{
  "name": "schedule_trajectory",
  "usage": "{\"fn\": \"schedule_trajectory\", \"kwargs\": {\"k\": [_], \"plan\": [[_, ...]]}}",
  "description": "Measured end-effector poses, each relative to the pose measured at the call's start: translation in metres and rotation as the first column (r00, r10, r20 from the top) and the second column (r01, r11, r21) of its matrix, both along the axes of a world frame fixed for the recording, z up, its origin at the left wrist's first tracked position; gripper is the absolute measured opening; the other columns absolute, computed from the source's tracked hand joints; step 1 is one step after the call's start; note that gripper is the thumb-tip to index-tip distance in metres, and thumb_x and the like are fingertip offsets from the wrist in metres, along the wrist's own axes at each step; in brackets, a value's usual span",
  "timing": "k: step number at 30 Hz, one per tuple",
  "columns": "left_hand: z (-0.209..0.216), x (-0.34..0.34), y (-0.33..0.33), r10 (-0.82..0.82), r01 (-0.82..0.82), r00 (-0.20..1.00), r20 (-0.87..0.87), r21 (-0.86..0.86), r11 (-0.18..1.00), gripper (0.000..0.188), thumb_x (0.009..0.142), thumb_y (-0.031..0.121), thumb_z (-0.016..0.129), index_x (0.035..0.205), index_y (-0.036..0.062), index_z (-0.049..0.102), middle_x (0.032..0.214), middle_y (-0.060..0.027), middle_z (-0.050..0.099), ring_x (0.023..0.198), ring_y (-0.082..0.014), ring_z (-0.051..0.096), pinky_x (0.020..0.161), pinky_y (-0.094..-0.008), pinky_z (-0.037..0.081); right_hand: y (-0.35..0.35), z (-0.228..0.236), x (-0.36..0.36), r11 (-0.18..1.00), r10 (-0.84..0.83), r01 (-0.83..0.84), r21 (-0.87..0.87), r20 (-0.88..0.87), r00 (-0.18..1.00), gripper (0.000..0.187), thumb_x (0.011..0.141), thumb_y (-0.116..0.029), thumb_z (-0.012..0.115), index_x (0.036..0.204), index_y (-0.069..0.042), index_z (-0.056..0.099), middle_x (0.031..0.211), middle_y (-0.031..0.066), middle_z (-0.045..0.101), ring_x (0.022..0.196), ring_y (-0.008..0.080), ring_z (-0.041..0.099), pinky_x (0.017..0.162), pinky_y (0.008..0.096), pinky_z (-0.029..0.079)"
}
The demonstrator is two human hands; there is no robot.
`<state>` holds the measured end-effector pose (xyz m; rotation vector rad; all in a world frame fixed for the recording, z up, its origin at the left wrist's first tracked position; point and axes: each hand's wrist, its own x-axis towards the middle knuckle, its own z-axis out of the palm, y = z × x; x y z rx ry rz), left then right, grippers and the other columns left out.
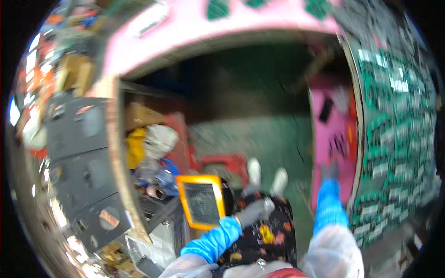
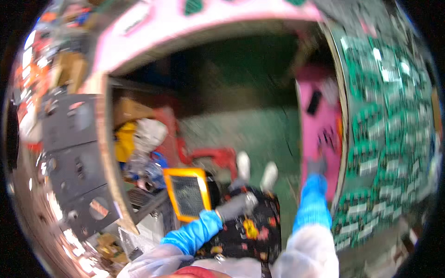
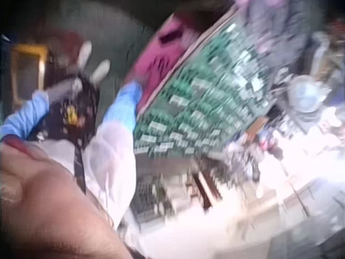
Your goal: The person trims electronic components on a large PCB panel using pliers.
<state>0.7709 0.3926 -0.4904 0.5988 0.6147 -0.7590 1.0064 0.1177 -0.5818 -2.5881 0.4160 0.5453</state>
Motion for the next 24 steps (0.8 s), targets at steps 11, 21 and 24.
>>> {"fn": "schedule_trajectory", "kwargs": {"k": [11, 21, 24], "plan": [[-0.132, -0.015, -0.083, 0.146, -0.114, 0.902, -0.407, 0.104, 0.988, 0.030, 0.090, 0.015, 0.059, 0.119, 0.0125, 0.055, 0.109, -0.0023, 0.060, 0.102, -0.0150, 0.059, 0.085, -0.0344, 0.049, -0.045, -0.055, -0.013, 0.799, 0.287, -0.151, -0.582, 0.147, 0.947, 0.073, 0.077, -0.038, 0.071, 0.137, -0.005, 0.043, 0.133, 0.0220, 0.048, 0.124, 0.0396, 0.044, 0.100, 0.0514, 0.037], [-0.298, 0.053, -0.154, -0.016, 0.023, 1.000, -0.024, 0.331, 0.943, 0.038, 0.089, 0.024, 0.061, 0.122, 0.0050, 0.059, 0.106, -0.0047, 0.065, 0.097, -0.0136, 0.060, 0.083, -0.0277, 0.048, 0.048, 0.031, -0.250, 0.864, 0.496, -0.500, 0.055, -0.262, 0.828, 0.059, 0.082, -0.020, 0.063, 0.134, 0.000, 0.042, 0.123, 0.0221, 0.052, 0.112, 0.0408, 0.049, 0.098, 0.0486, 0.036], [-0.313, 0.123, -0.196, -0.153, 0.148, 0.988, -0.008, 0.307, 0.940, 0.037, 0.092, 0.026, 0.057, 0.122, 0.0052, 0.059, 0.108, -0.0072, 0.066, 0.096, -0.0126, 0.060, 0.084, -0.0264, 0.047, 0.046, 0.018, -0.228, 0.813, 0.570, -0.579, 0.053, -0.270, 0.776, 0.060, 0.079, -0.018, 0.064, 0.132, 0.000, 0.044, 0.117, 0.0193, 0.054, 0.107, 0.0373, 0.051, 0.095, 0.0468, 0.037]]}}
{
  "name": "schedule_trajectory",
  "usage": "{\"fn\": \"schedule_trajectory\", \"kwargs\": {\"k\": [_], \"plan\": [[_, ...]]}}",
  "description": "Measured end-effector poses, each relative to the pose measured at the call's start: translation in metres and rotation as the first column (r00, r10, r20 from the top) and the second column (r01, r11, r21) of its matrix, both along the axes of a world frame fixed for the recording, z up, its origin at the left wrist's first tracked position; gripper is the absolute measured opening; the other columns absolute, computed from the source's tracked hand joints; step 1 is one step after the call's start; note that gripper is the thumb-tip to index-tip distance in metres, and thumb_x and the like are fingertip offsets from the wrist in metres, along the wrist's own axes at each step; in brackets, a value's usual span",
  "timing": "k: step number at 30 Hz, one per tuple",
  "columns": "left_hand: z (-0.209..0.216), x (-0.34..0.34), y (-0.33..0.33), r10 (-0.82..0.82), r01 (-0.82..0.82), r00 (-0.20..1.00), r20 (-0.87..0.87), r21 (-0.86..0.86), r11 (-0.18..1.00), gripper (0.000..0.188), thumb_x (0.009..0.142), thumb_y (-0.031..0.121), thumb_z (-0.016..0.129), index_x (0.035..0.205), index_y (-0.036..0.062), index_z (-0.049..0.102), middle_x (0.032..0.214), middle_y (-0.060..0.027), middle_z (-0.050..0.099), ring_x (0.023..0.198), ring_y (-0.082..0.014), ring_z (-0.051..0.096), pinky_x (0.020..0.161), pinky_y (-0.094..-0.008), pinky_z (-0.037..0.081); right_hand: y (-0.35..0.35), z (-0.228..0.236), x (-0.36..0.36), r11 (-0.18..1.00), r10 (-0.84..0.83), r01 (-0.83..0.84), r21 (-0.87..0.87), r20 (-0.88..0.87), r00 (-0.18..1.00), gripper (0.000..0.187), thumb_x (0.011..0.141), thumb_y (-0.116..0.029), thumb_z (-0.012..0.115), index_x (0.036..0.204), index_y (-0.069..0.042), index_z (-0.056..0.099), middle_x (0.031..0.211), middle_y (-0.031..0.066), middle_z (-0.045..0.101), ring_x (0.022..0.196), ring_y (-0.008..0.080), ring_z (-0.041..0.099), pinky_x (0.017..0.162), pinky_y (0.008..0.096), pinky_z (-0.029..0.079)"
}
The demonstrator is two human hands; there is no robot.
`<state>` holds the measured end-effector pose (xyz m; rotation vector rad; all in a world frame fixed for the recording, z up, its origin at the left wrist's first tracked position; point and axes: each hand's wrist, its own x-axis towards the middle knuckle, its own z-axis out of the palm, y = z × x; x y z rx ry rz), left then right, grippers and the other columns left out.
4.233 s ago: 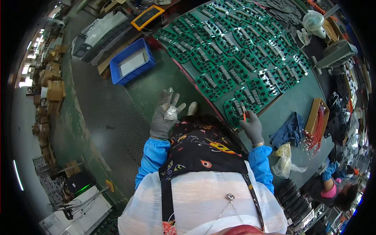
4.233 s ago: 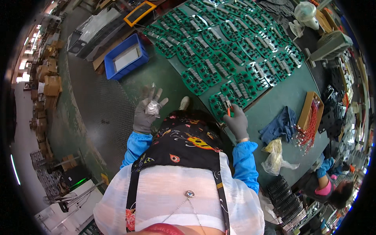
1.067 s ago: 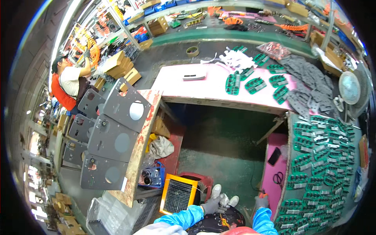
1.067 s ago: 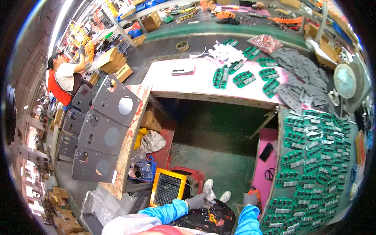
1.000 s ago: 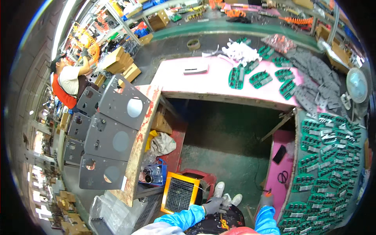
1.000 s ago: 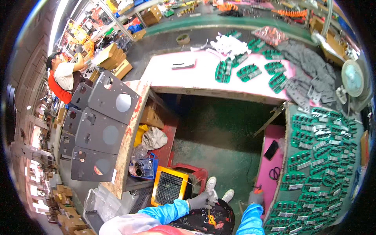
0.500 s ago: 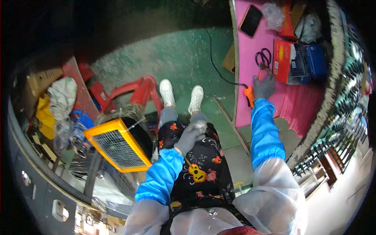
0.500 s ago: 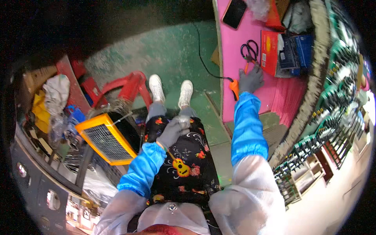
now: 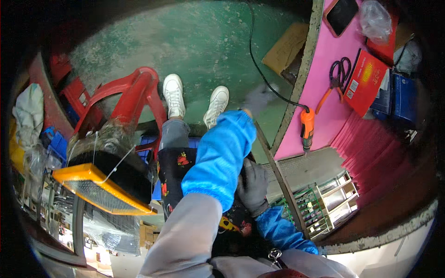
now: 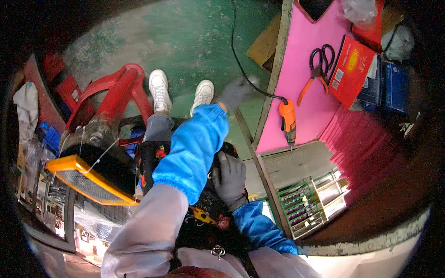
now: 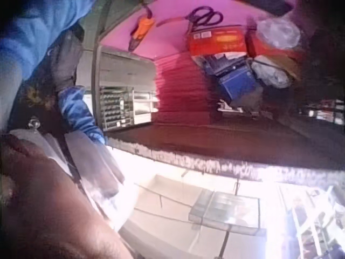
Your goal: The person trims electronic components on a large PCB panel using pliers.
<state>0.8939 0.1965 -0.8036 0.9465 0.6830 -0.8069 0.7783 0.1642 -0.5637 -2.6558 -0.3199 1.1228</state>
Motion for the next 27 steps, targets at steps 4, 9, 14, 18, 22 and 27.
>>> {"fn": "schedule_trajectory", "kwargs": {"k": [4, 9, 14, 18, 22, 27], "plan": [[-0.071, 0.037, -0.091, 0.309, -0.299, 0.936, 0.167, -0.082, 0.951, 0.043, 0.094, 0.029, 0.051, 0.129, 0.0044, 0.053, 0.117, -0.0122, 0.062, 0.111, -0.0259, 0.058, 0.093, -0.0361, 0.044, -0.002, -0.005, 0.000, 0.993, -0.112, 0.111, -0.029, -0.016, 0.994, 0.056, 0.078, -0.021, 0.064, 0.128, 0.000, 0.047, 0.115, 0.0178, 0.056, 0.106, 0.0364, 0.051, 0.094, 0.0465, 0.037], [-0.122, 0.033, -0.123, 0.321, -0.353, 0.907, 0.274, 0.076, 0.932, 0.036, 0.093, 0.027, 0.049, 0.118, 0.0030, 0.060, 0.114, -0.0147, 0.064, 0.108, -0.0311, 0.060, 0.091, -0.0413, 0.047, 0.007, -0.008, -0.011, 0.990, -0.138, 0.138, 0.001, -0.080, 0.987, 0.055, 0.079, -0.028, 0.064, 0.124, 0.000, 0.049, 0.114, 0.0184, 0.056, 0.105, 0.0383, 0.051, 0.093, 0.0477, 0.038], [-0.050, 0.015, -0.083, -0.616, 0.457, 0.635, 0.466, 0.416, 0.786, 0.034, 0.091, 0.026, 0.049, 0.111, 0.0018, 0.063, 0.112, -0.0163, 0.065, 0.104, -0.0345, 0.062, 0.088, -0.0446, 0.049, -0.007, -0.009, 0.009, 0.994, -0.107, 0.108, -0.015, 0.078, 0.991, 0.048, 0.082, -0.021, 0.060, 0.124, -0.001, 0.050, 0.107, 0.0167, 0.057, 0.098, 0.0351, 0.052, 0.087, 0.0449, 0.040], [-0.038, -0.029, 0.040, -0.812, 0.443, 0.341, 0.473, 0.682, 0.583, 0.033, 0.087, 0.027, 0.052, 0.111, 0.0113, 0.066, 0.114, -0.0149, 0.064, 0.103, -0.0355, 0.061, 0.088, -0.0430, 0.049, 0.032, -0.004, 0.017, 0.994, -0.089, 0.081, 0.077, 0.105, 0.991, 0.046, 0.082, -0.017, 0.059, 0.124, -0.001, 0.050, 0.093, 0.0146, 0.056, 0.087, 0.0331, 0.053, 0.079, 0.0450, 0.040], [0.101, -0.029, 0.159, -0.947, 0.645, 0.320, 0.039, 0.723, 0.248, 0.036, 0.082, 0.031, 0.056, 0.111, 0.0137, 0.068, 0.103, -0.0124, 0.069, 0.092, -0.0327, 0.066, 0.084, -0.0428, 0.051, 0.039, 0.006, 0.015, 0.999, 0.034, -0.032, -0.014, 0.154, 0.987, 0.046, 0.079, -0.019, 0.060, 0.122, -0.004, 0.052, 0.093, 0.0125, 0.056, 0.089, 0.0309, 0.055, 0.079, 0.0458, 0.041], [0.238, -0.036, 0.277, -0.437, 0.404, 0.896, -0.076, 0.545, 0.735, 0.048, 0.075, 0.009, 0.062, 0.123, 0.0001, 0.061, 0.099, -0.0083, 0.068, 0.078, -0.0131, 0.062, 0.073, -0.0272, 0.052, 0.048, 0.074, -0.011, 0.997, -0.007, -0.004, 0.083, 0.129, 0.992, 0.046, 0.079, -0.022, 0.061, 0.123, -0.011, 0.053, 0.098, 0.0112, 0.060, 0.093, 0.0285, 0.058, 0.082, 0.0466, 0.042]]}}
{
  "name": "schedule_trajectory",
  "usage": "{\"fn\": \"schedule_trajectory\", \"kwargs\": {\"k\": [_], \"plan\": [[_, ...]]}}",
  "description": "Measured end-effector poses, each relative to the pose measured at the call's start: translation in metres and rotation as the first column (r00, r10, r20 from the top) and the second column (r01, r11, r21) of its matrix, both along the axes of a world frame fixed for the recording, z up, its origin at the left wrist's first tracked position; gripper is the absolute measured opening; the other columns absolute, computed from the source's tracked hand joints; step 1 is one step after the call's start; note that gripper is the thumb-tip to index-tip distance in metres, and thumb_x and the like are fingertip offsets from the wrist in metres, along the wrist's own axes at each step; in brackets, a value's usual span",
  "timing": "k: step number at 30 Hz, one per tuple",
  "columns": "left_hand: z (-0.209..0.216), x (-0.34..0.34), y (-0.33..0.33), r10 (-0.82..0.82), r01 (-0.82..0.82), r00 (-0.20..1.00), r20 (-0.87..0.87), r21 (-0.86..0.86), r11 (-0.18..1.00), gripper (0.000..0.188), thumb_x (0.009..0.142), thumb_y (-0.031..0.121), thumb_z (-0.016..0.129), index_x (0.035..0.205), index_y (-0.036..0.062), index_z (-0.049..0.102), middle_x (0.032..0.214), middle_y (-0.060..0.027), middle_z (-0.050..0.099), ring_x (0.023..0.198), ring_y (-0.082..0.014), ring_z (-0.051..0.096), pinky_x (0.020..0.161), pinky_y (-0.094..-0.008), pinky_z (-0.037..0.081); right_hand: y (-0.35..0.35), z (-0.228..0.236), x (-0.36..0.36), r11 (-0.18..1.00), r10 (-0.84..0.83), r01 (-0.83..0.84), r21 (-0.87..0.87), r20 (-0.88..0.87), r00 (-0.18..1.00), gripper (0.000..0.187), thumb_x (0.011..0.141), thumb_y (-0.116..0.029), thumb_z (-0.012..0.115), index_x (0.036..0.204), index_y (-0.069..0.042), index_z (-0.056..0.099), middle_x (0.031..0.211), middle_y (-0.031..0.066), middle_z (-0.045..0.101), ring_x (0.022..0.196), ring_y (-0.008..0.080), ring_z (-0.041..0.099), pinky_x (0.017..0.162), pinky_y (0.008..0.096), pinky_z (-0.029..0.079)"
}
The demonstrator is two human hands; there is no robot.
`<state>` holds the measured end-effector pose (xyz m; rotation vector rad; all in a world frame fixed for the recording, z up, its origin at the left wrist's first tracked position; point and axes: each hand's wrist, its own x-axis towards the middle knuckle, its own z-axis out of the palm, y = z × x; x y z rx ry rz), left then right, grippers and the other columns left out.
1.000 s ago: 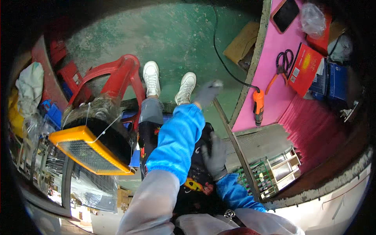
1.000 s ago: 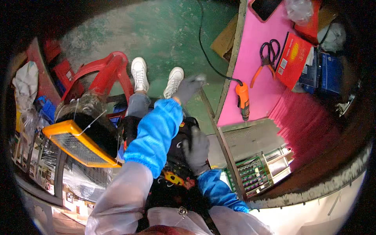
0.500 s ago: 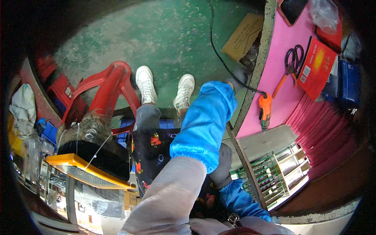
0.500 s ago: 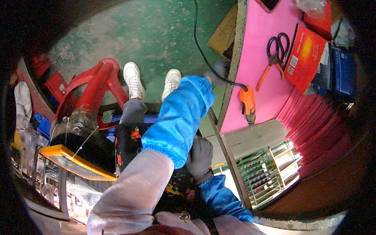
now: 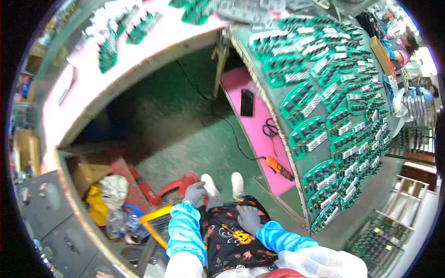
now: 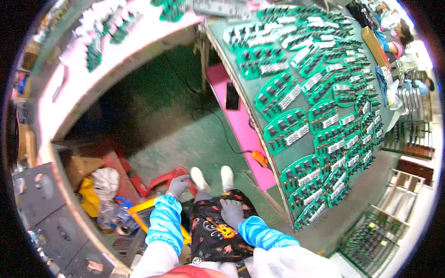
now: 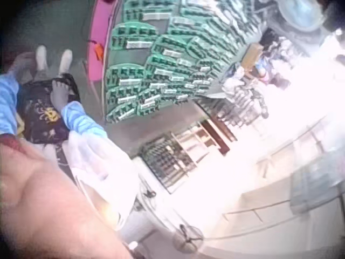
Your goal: The person trims electronic components on a large PCB panel using pliers.
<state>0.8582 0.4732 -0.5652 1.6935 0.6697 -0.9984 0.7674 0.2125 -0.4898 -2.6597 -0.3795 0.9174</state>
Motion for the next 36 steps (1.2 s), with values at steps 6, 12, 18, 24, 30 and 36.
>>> {"fn": "schedule_trajectory", "kwargs": {"k": [6, 12, 18, 24, 30, 36], "plan": [[0.187, 0.086, -0.001, 0.596, -0.364, 0.783, 0.180, -0.643, 0.673, 0.066, 0.085, 0.009, 0.059, 0.145, 0.0053, 0.033, 0.082, 0.0030, 0.048, 0.072, -0.0089, 0.049, 0.070, -0.0282, 0.047, 0.010, 0.099, 0.057, 0.974, -0.016, 0.002, 0.227, 0.058, 0.998, 0.034, 0.078, -0.025, 0.062, 0.109, -0.010, 0.058, 0.090, 0.0151, 0.060, 0.084, 0.0336, 0.060, 0.071, 0.0479, 0.047], [0.314, 0.134, -0.064, 0.747, -0.212, 0.664, 0.023, -0.953, 0.217, 0.076, 0.087, 0.029, 0.069, 0.146, 0.0069, 0.025, 0.095, -0.0010, 0.062, 0.095, -0.0213, 0.062, 0.085, -0.0368, 0.052, 0.004, 0.191, 0.155, 0.755, -0.348, 0.167, 0.634, 0.173, 0.921, 0.041, 0.082, -0.010, 0.064, 0.122, -0.003, 0.056, 0.105, 0.0182, 0.062, 0.099, 0.0301, 0.062, 0.086, 0.0361, 0.050], [0.320, 0.127, -0.072, 0.675, -0.212, 0.708, 0.207, -0.850, 0.482, 0.078, 0.089, 0.046, 0.060, 0.144, 0.0020, 0.027, 0.100, -0.0023, 0.063, 0.099, -0.0206, 0.061, 0.090, -0.0387, 0.051, 0.014, 0.277, 0.226, 0.542, -0.462, 0.060, 0.838, 0.237, 0.854, 0.031, 0.084, -0.014, 0.063, 0.114, -0.003, 0.059, 0.103, 0.0146, 0.062, 0.096, 0.0311, 0.060, 0.079, 0.0383, 0.050], [0.337, 0.105, -0.068, 0.599, -0.209, 0.683, 0.417, -0.675, 0.707, 0.077, 0.093, 0.054, 0.050, 0.143, -0.0002, 0.028, 0.100, -0.0066, 0.063, 0.096, -0.0177, 0.061, 0.089, -0.0351, 0.051, 0.032, 0.293, 0.234, 0.513, -0.349, 0.181, 0.839, 0.011, 0.937, 0.019, 0.080, -0.011, 0.069, 0.098, -0.007, 0.067, 0.098, 0.0106, 0.061, 0.093, 0.0273, 0.061, 0.078, 0.0357, 0.050], [0.351, 0.101, -0.051, 0.830, -0.461, 0.528, 0.181, -0.759, 0.459, 0.071, 0.096, 0.054, 0.042, 0.145, 0.0042, 0.026, 0.119, -0.0137, 0.056, 0.105, -0.0246, 0.058, 0.094, -0.0402, 0.048, 0.042, 0.284, 0.227, 0.401, -0.335, -0.142, 0.905, 0.289, 0.897, 0.011, 0.080, -0.006, 0.069, 0.090, -0.007, 0.066, 0.095, 0.0079, 0.059, 0.087, 0.0236, 0.059, 0.075, 0.0322, 0.049], [0.306, 0.078, -0.009, 0.970, -0.606, 0.241, 0.011, -0.779, 0.160, 0.062, 0.097, 0.050, 0.044, 0.142, 0.0083, 0.033, 0.130, -0.0173, 0.050, 0.111, -0.0303, 0.055, 0.095, -0.0464, 0.047, 0.034, 0.270, 0.214, 0.152, -0.355, 0.551, 0.821, -0.475, 0.806, 0.012, 0.084, -0.005, 0.066, 0.095, -0.002, 0.064, 0.087, 0.0020, 0.061, 0.079, 0.0105, 0.057, 0.073, 0.0245, 0.046]]}}
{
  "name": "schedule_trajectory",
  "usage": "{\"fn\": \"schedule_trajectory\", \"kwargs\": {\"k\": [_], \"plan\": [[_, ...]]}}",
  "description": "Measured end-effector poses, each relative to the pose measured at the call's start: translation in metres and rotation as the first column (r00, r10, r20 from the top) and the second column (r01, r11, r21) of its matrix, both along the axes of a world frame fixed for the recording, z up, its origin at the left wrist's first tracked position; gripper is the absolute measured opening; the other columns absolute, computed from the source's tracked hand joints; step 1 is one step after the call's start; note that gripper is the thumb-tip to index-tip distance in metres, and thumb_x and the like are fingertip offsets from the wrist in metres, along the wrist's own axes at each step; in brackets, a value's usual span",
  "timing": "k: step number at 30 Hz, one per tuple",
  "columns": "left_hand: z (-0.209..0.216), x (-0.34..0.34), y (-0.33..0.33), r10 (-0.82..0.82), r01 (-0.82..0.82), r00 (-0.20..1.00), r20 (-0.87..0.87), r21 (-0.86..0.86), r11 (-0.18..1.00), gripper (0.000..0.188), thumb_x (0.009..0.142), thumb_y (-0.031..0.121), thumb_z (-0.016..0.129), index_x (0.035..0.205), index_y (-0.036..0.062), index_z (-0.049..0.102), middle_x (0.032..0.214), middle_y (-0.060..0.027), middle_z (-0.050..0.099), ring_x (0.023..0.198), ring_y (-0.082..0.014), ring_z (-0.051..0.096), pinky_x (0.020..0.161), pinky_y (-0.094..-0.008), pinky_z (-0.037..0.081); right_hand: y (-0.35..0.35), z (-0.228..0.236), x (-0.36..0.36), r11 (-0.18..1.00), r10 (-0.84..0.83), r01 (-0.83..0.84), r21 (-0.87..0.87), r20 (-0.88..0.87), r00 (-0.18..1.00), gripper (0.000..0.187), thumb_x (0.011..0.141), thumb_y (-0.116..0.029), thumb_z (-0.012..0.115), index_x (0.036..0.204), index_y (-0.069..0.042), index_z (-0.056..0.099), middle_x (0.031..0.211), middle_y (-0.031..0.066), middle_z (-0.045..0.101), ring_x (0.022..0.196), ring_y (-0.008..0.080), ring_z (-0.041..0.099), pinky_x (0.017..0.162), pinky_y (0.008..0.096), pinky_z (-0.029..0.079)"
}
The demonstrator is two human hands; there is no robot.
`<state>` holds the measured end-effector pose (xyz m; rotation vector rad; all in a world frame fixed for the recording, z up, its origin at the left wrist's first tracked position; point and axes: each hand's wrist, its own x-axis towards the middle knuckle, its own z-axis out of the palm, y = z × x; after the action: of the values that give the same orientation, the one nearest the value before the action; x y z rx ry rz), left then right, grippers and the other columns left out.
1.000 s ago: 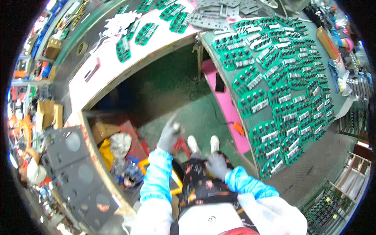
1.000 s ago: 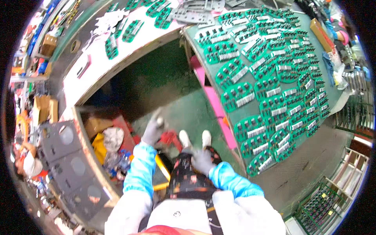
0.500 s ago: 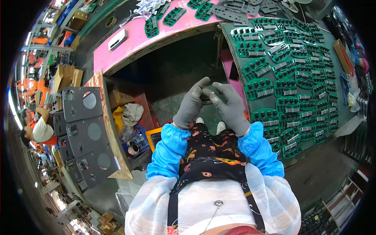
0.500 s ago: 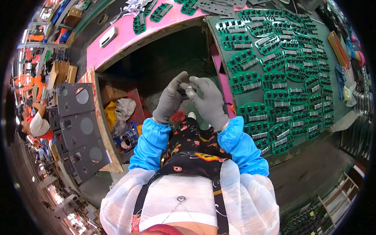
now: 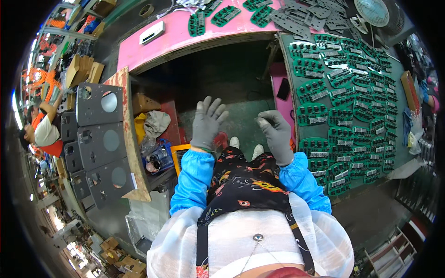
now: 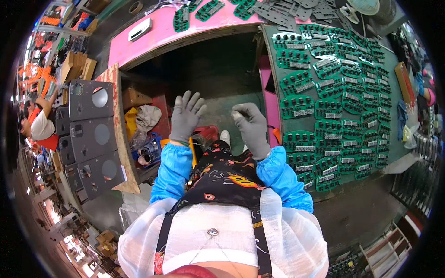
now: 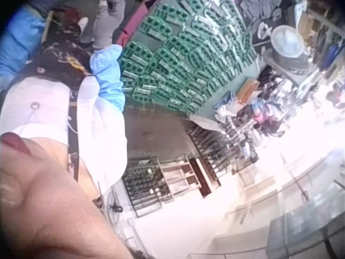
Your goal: The person trims electronic components on a large PCB panel using pliers.
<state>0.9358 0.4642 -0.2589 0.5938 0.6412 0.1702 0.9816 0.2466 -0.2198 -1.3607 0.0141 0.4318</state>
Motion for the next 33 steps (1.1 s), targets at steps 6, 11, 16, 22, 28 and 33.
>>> {"fn": "schedule_trajectory", "kwargs": {"k": [6, 11, 16, 22, 28, 33], "plan": [[-0.051, -0.033, -0.004, -0.082, 0.128, 0.922, -0.378, 0.098, 0.987, 0.052, 0.096, 0.040, 0.050, 0.135, 0.0058, 0.043, 0.116, -0.0117, 0.057, 0.096, -0.0225, 0.060, 0.082, -0.0368, 0.052, -0.023, -0.084, -0.021, 0.967, 0.079, -0.117, -0.227, -0.170, 0.982, 0.011, 0.086, -0.006, 0.060, 0.094, 0.001, 0.064, 0.081, 0.0032, 0.064, 0.075, 0.0096, 0.059, 0.068, 0.0251, 0.047], [-0.128, -0.083, -0.043, -0.416, 0.554, 0.691, -0.591, 0.063, 0.830, 0.047, 0.095, 0.037, 0.052, 0.130, 0.0053, 0.051, 0.110, -0.0117, 0.061, 0.092, -0.0201, 0.060, 0.080, -0.0336, 0.051, -0.025, -0.210, -0.066, 0.906, 0.003, -0.213, -0.364, -0.499, 0.867, 0.012, 0.084, -0.009, 0.061, 0.088, 0.001, 0.066, 0.073, 0.0034, 0.063, 0.065, 0.0092, 0.057, 0.058, 0.0257, 0.046], [-0.204, -0.122, -0.084, -0.614, 0.734, 0.502, -0.608, -0.076, 0.675, 0.041, 0.097, 0.027, 0.052, 0.131, 0.0048, 0.050, 0.109, -0.0075, 0.063, 0.094, -0.0163, 0.060, 0.080, -0.0295, 0.050, -0.030, -0.315, -0.088, 0.848, -0.240, -0.222, -0.481, -0.723, 0.648, 0.012, 0.081, -0.008, 0.060, 0.086, -0.001, 0.068, 0.070, 0.0053, 0.064, 0.057, 0.0104, 0.057, 0.052, 0.0247, 0.044], [-0.255, -0.182, -0.080, -0.552, 0.397, 0.669, -0.498, -0.388, 0.832, 0.046, 0.097, 0.027, 0.053, 0.136, 0.0046, 0.045, 0.113, -0.0111, 0.062, 0.101, -0.0208, 0.061, 0.090, -0.0366, 0.049, -0.066, -0.515, -0.091, -0.526, 0.402, -0.638, -0.563, -0.825, 0.397, 0.028, 0.090, -0.029, 0.054, 0.106, -0.012, 0.068, 0.101, 0.0090, 0.069, 0.091, 0.0274, 0.067, 0.077, 0.0392, 0.052], [-0.285, -0.196, -0.086, -0.347, -0.023, 0.831, -0.436, -0.649, 0.760, 0.071, 0.092, 0.048, 0.055, 0.143, 0.0045, 0.032, 0.123, -0.0182, 0.056, 0.113, -0.0296, 0.056, 0.100, -0.0481, 0.044, -0.243, -0.720, -0.145, -0.642, 0.259, -0.438, -0.629, -0.716, 0.648, 0.031, 0.089, -0.032, 0.054, 0.109, -0.011, 0.067, 0.112, 0.0113, 0.065, 0.104, 0.0274, 0.062, 0.088, 0.0386, 0.049], [-0.277, -0.203, -0.075, -0.306, 0.008, 0.915, -0.262, -0.747, 0.665, 0.067, 0.092, 0.051, 0.053, 0.144, 0.0130, 0.035, 0.129, -0.0128, 0.057, 0.121, -0.0292, 0.053, 0.103, -0.0513, 0.040, -0.398, -0.836, -0.104, -0.728, 0.357, 0.040, -0.685, -0.330, 0.874, 0.032, 0.089, -0.031, 0.055, 0.111, -0.011, 0.066, 0.116, 0.0112, 0.064, 0.107, 0.0267, 0.061, 0.091, 0.0377, 0.048]]}}
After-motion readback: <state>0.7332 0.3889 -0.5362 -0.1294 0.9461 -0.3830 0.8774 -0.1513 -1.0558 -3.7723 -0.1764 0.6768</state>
